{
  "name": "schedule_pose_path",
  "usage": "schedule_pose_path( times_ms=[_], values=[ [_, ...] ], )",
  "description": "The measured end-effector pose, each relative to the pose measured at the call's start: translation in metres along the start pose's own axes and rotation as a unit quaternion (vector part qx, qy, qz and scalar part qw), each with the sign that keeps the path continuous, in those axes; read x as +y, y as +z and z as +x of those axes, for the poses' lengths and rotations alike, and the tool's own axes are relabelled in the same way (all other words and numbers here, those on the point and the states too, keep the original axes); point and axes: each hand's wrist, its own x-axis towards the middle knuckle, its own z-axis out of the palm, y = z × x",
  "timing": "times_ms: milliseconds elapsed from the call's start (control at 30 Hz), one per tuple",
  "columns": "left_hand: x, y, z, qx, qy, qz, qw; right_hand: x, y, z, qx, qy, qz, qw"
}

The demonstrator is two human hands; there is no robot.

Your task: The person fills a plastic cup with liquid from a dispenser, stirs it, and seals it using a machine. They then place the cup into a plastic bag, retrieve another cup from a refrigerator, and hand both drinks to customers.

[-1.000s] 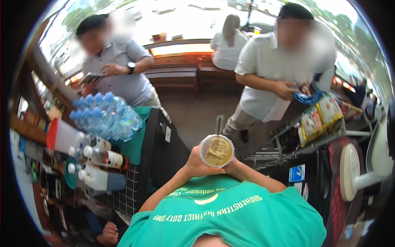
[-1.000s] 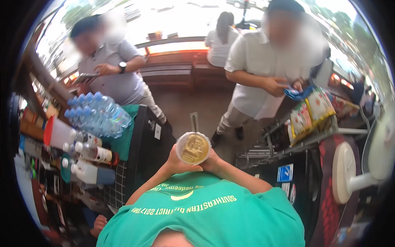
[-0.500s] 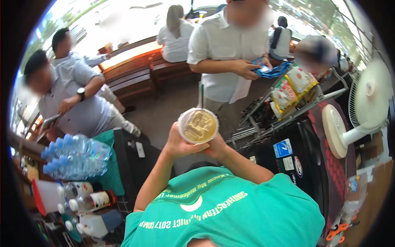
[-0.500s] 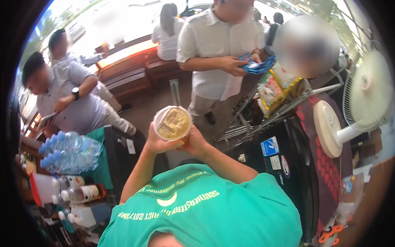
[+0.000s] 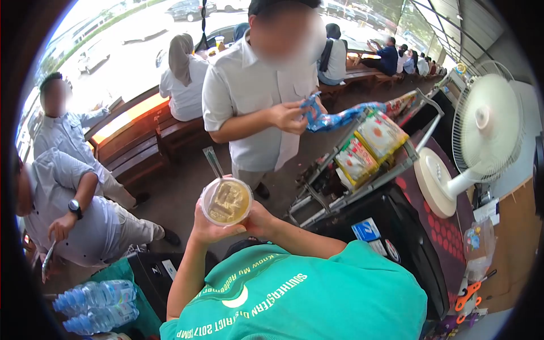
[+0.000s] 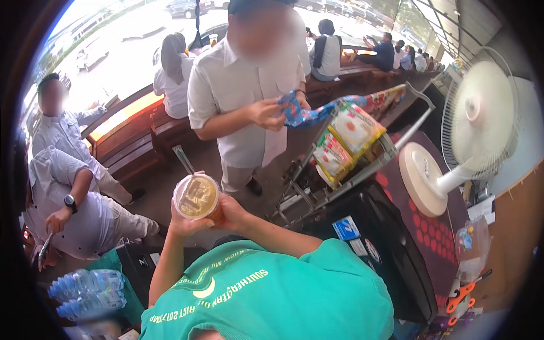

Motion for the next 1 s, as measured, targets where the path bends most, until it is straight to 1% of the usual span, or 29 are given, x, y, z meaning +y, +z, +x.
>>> schedule_pose_path(
  times_ms=[33,67,100,133,200,233,267,333,367,400,467,500,533,600,667,733,767,800,867,900,933,967,1000],
  values=[
    [-0.006,-0.008,0.007,-0.025,0.003,0.026,0.999,-0.009,0.0,0.012,-0.007,0.0,-0.003,1.0],
    [-0.009,-0.015,0.013,-0.048,0.002,0.053,0.997,-0.014,0.001,0.022,-0.012,-0.03,-0.001,0.999],
    [-0.01,-0.021,0.022,-0.052,0.012,0.082,0.995,-0.017,0.0,0.032,-0.016,-0.056,0.003,0.998],
    [-0.011,-0.027,0.031,-0.042,0.009,0.089,0.995,-0.021,-0.003,0.04,-0.022,-0.045,0.003,0.999],
    [-0.015,-0.042,0.047,-0.076,0.002,0.15,0.986,-0.033,-0.013,0.059,-0.024,-0.011,0.004,1.0],
    [-0.018,-0.046,0.056,-0.062,0.031,0.152,0.986,-0.04,-0.007,0.065,-0.029,-0.019,-0.006,0.999],
    [-0.02,-0.053,0.064,-0.043,0.027,0.161,0.986,-0.047,0.001,0.073,-0.039,-0.001,-0.012,0.999],
    [-0.023,-0.064,0.073,-0.032,0.034,0.126,0.991,-0.057,0.01,0.085,-0.06,-0.017,-0.003,0.998],
    [-0.023,-0.069,0.079,-0.017,0.019,0.073,0.997,-0.06,0.002,0.095,-0.1,0.024,0.028,0.994],
    [-0.014,-0.062,0.088,0.063,0.027,-0.002,0.998,-0.065,0.006,0.1,-0.1,0.044,0.021,0.994],
    [-0.011,-0.077,0.099,0.058,-0.002,-0.057,0.997,-0.076,0.019,0.11,-0.205,0.062,0.093,0.972],
    [-0.017,-0.087,0.105,0.057,0.031,-0.068,0.996,-0.078,0.019,0.118,-0.224,0.066,0.099,0.967],
    [-0.02,-0.098,0.108,0.045,0.008,-0.11,0.993,-0.081,0.02,0.125,-0.224,0.077,0.095,0.967],
    [-0.026,-0.118,0.122,0.034,0.01,-0.165,0.986,-0.088,0.027,0.139,-0.222,0.054,0.114,0.967],
    [-0.032,-0.139,0.14,0.027,0.015,-0.184,0.982,-0.097,0.041,0.151,-0.226,0.04,0.113,0.967],
    [-0.034,-0.163,0.164,0.001,0.011,-0.223,0.975,-0.107,0.053,0.171,-0.203,0.002,0.015,0.979],
    [-0.035,-0.174,0.177,0.01,0.009,-0.236,0.972,-0.111,0.057,0.183,-0.215,-0.023,-0.002,0.976],
    [-0.034,-0.187,0.191,0.004,0.006,-0.24,0.971,-0.112,0.058,0.197,-0.21,-0.029,-0.002,0.977],
    [-0.036,-0.218,0.226,-0.039,0.0,-0.257,0.966,-0.116,0.064,0.226,-0.183,-0.075,-0.008,0.98],
    [-0.044,-0.235,0.244,-0.059,0.036,-0.311,0.948,-0.117,0.067,0.242,-0.175,-0.081,-0.01,0.981],
    [-0.048,-0.253,0.265,-0.065,0.041,-0.317,0.945,-0.119,0.072,0.261,-0.16,-0.107,-0.013,0.981],
    [-0.05,-0.27,0.284,-0.097,0.024,-0.343,0.934,-0.123,0.077,0.28,-0.146,-0.13,-0.016,0.981],
    [-0.048,-0.284,0.303,-0.128,0.006,-0.367,0.921,-0.128,0.084,0.298,-0.142,-0.133,-0.022,0.981]
  ],
)
